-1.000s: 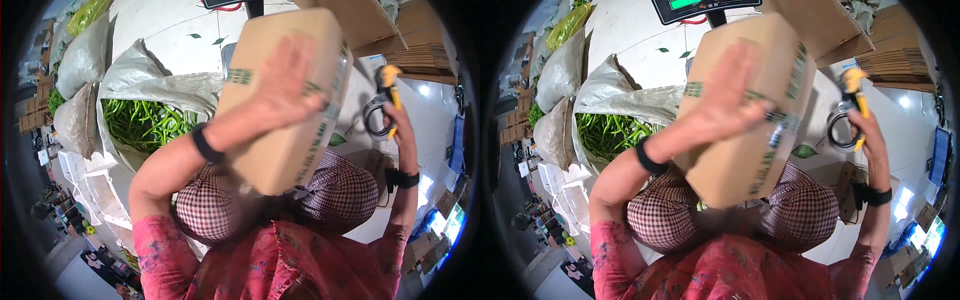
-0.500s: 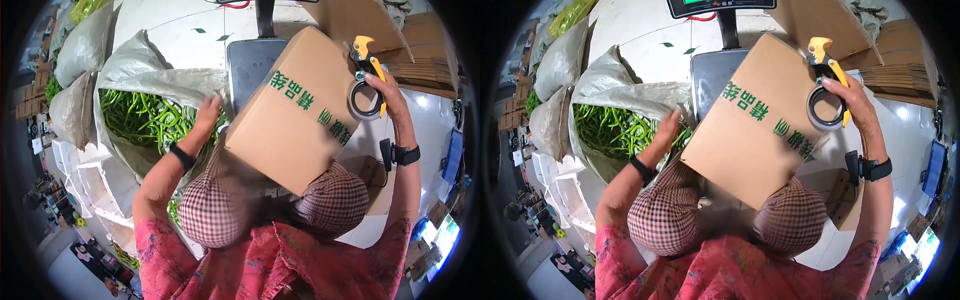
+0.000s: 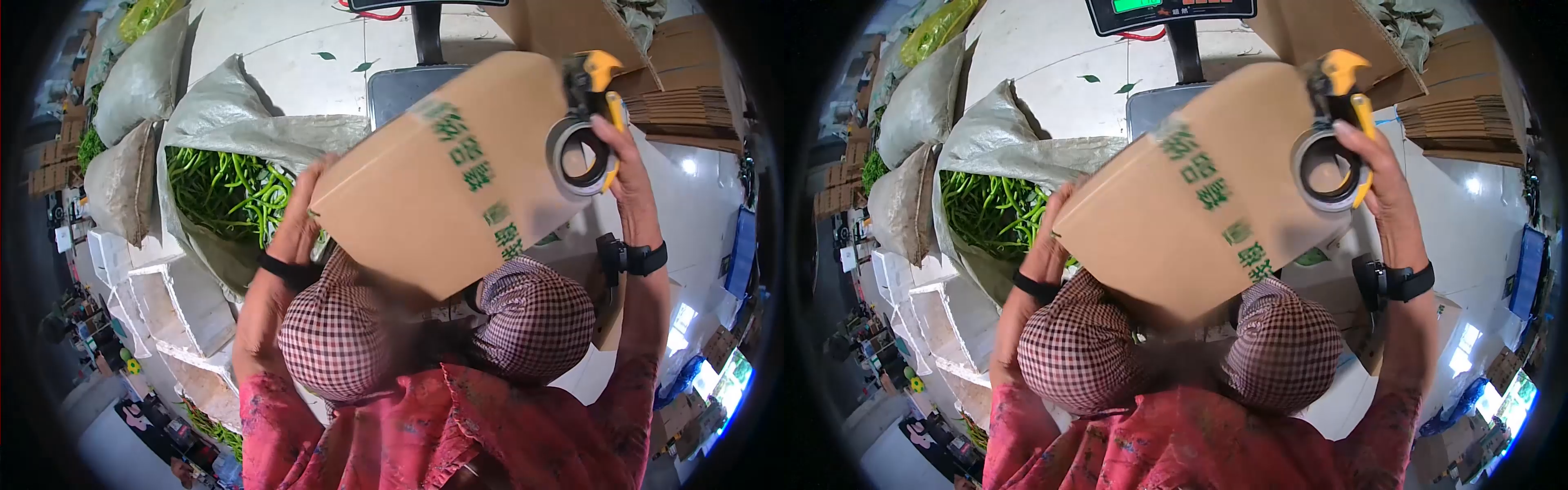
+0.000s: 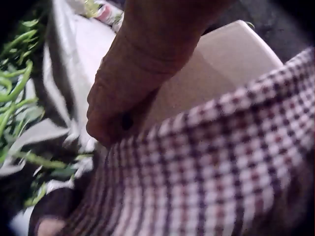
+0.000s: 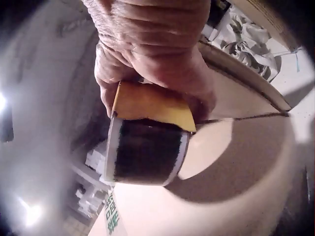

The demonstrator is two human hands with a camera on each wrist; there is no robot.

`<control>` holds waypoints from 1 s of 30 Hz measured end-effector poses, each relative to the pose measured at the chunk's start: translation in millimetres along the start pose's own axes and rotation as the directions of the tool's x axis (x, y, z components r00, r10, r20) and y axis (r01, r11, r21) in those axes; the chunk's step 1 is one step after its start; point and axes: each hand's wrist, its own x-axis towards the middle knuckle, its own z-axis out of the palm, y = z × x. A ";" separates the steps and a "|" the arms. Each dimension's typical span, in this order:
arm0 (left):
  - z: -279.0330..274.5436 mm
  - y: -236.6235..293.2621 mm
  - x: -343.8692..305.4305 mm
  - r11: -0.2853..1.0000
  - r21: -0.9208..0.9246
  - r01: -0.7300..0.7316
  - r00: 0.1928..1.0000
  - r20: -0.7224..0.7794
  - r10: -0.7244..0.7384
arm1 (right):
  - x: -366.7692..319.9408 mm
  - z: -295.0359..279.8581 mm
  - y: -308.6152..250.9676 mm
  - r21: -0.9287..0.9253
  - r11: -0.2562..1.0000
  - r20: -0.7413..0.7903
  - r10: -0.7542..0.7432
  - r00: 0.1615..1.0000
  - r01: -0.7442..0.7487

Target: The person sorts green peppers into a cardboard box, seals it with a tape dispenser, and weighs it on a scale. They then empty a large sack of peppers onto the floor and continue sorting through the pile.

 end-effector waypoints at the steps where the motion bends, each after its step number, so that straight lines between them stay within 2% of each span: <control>1: 31.1 22.5 -4.9 0.996 0.064 -0.067 0.992 -0.104 0.073 | -2.9 -12.7 -0.7 0.112 0.993 -0.067 -0.026 0.997 0.033; 2: 50.4 42.6 -9.1 0.995 0.066 -0.072 0.992 -0.101 0.078 | -8.1 -27.8 -1.5 0.222 0.972 -0.136 -0.044 0.990 0.073; 3: 67.4 60.0 -12.4 0.971 0.208 -0.114 0.992 -0.028 0.123 | -20.4 -37.6 -5.8 0.312 0.947 -0.267 0.010 0.964 0.077; 4: 79.1 70.4 -10.3 0.924 0.341 -0.170 0.985 0.057 0.161 | -40.9 -52.7 -3.0 0.306 0.945 -0.089 -0.094 0.992 0.117; 5: 86.6 74.7 -3.8 0.921 0.342 -0.185 0.983 0.077 0.169 | -63.3 -37.6 -4.7 0.255 0.952 -0.350 -0.073 0.934 0.170; 6: 90.4 75.6 2.1 0.900 0.344 -0.267 0.964 0.107 0.245 | -89.9 -31.7 -7.4 0.262 0.955 -0.382 -0.027 0.924 0.136; 7: 89.6 70.4 2.8 0.880 0.348 -0.324 0.946 0.121 0.300 | -100.5 -91.8 16.9 0.353 0.935 -0.273 0.061 0.960 0.041; 8: 94.4 66.9 4.0 0.885 0.349 -0.308 0.951 0.117 0.285 | -143.4 -87.8 27.3 0.311 0.950 -0.149 0.056 0.987 -0.007; 9: 104.5 68.5 4.7 0.804 0.408 -0.433 0.901 0.234 0.366 | -162.0 -81.2 36.1 0.238 0.971 -0.248 0.082 0.965 -0.021; 10: 111.1 72.6 4.4 0.698 0.444 -0.562 0.825 0.358 0.437 | -170.4 -59.7 35.2 0.239 0.971 -0.247 0.077 0.966 -0.017; 11: 106.6 72.7 4.1 0.607 0.533 -0.590 0.807 0.417 0.418 | -175.8 -27.3 30.0 0.287 0.958 -0.300 0.099 0.949 -0.009; 12: 105.1 69.5 4.4 0.600 0.532 -0.598 0.801 0.428 0.419 | -178.2 -18.9 28.3 0.311 0.950 -0.325 0.117 0.939 -0.010; 14: 97.1 55.5 -0.9 0.670 0.381 -0.637 0.759 0.462 0.458 | -183.1 -2.0 25.4 0.360 0.933 -0.373 0.152 0.915 -0.009; 16: 93.7 55.6 -2.3 0.679 0.406 -0.612 0.779 0.454 0.432 | -181.6 -18.8 32.6 0.277 0.950 -0.302 0.228 0.926 -0.143; 17: 88.0 53.7 2.7 0.650 0.447 -0.614 0.782 0.456 0.424 | -183.5 -59.4 55.1 0.248 0.945 -0.294 0.285 0.912 -0.216; 18: 87.3 52.8 6.3 0.620 0.484 -0.617 0.783 0.460 0.419 | -182.2 -48.6 42.1 0.129 0.964 -0.359 0.265 0.895 -0.234; 19: 93.3 53.3 2.5 0.623 0.473 -0.623 0.777 0.469 0.421 | -174.6 -41.0 39.0 0.165 0.969 -0.346 0.234 0.909 -0.186; 21: 103.3 55.2 -4.4 0.326 0.730 -0.600 0.766 0.408 0.497 | -157.3 -29.8 33.4 0.196 0.971 -0.336 0.198 0.921 -0.137; 22: 107.2 54.9 -2.5 0.332 0.727 -0.601 0.768 0.410 0.492 | -153.7 -24.6 29.7 0.179 0.973 -0.268 0.189 0.945 -0.144; 23: 112.3 55.9 3.0 0.140 0.801 -0.582 0.725 0.433 0.535 | -151.2 -21.9 27.4 0.161 0.976 -0.197 0.181 0.964 -0.150; 24: 118.3 56.3 8.2 -0.053 0.844 -0.533 0.678 0.464 0.571 | -149.0 -21.4 25.8 0.156 0.976 -0.202 0.182 0.962 -0.151; 25: 125.6 54.9 9.6 -0.174 0.823 -0.541 0.598 0.521 0.609 | -146.3 -20.6 23.6 0.117 0.979 -0.175 0.186 0.967 -0.167; 26: 128.4 52.6 13.0 -0.169 0.826 -0.538 0.601 0.517 0.610 | -143.4 -18.8 22.3 0.082 0.980 -0.144 0.190 0.971 -0.179; 28: 131.2 54.5 17.9 -0.353 0.739 -0.574 0.447 0.644 0.621 | -137.2 -16.3 20.1 0.036 0.982 -0.124 0.190 0.974 -0.187; 30: 129.9 51.6 17.0 -0.310 0.738 -0.599 0.429 0.623 0.654 | -134.7 -10.4 12.4 -0.015 0.979 -0.107 0.202 0.974 -0.204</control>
